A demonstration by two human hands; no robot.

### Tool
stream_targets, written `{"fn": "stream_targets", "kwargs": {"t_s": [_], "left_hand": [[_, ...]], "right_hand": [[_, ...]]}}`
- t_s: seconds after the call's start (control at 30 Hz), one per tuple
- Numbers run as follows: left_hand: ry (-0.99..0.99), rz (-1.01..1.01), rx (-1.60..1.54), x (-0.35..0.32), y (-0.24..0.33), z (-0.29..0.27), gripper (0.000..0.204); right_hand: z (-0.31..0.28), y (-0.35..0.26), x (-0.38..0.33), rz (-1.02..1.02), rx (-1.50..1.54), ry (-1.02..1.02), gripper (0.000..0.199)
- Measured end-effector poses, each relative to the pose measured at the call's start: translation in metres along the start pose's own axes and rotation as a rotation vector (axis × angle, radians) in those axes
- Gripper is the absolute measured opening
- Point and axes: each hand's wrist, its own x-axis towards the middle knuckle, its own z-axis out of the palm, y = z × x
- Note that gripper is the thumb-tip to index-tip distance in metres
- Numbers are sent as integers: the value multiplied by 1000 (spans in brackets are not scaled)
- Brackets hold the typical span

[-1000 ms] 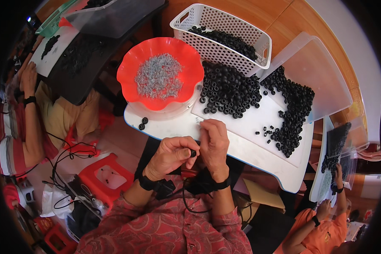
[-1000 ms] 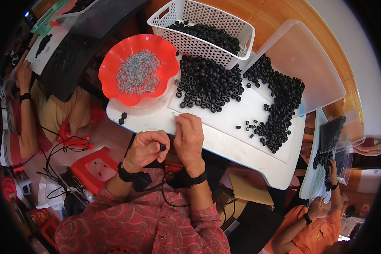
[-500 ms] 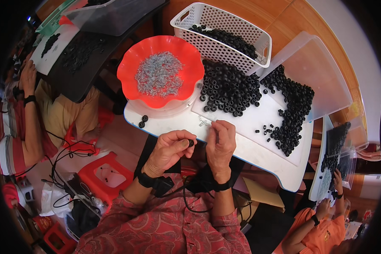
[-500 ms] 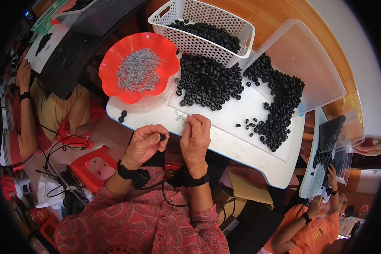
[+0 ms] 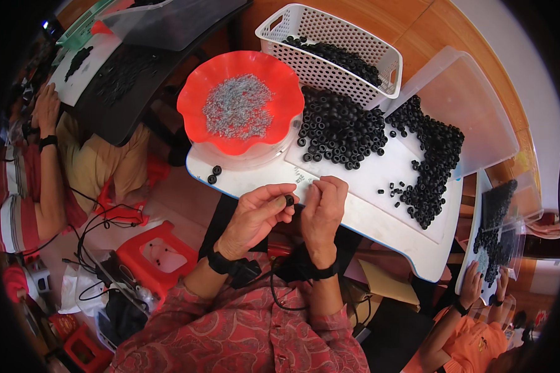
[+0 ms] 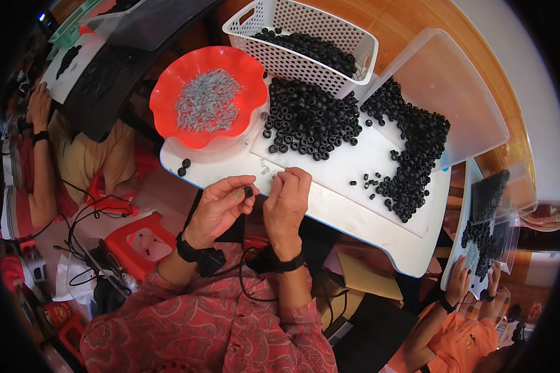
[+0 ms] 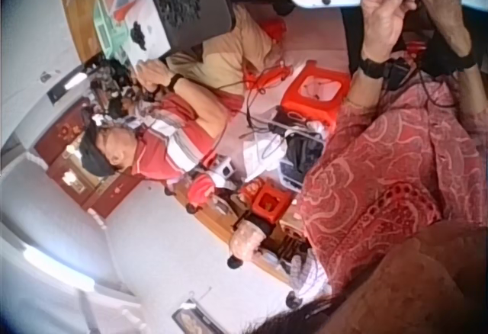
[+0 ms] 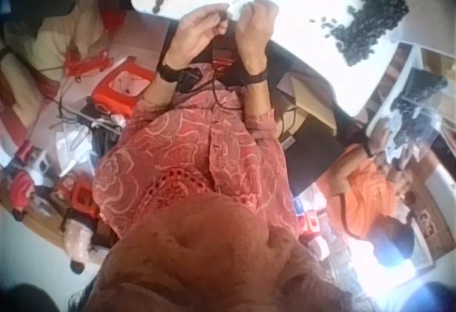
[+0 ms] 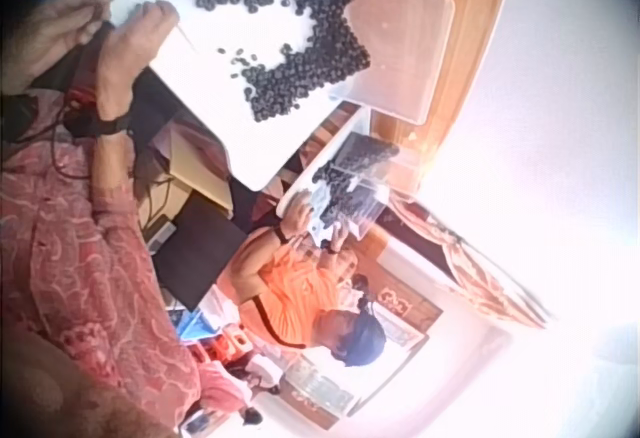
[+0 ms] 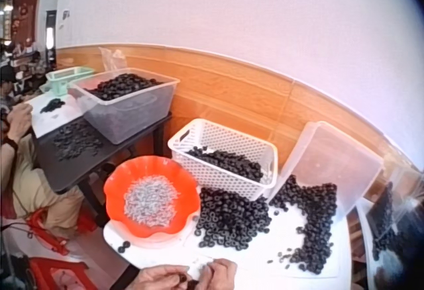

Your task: Inserting small white plastic parts into black rubber rings for assembly.

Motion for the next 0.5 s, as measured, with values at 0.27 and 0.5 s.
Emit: {"fn": "stream_targets", "kwargs": {"t_s": [0.27, 0.5], "left_hand": [[2, 24, 15, 9, -8, -3, 26], [0, -4, 52, 9, -10, 1, 25]], "right_hand": [[-36, -25, -7, -8, 279, -157, 6], [-43, -21, -8, -15, 272, -165, 6]]}}
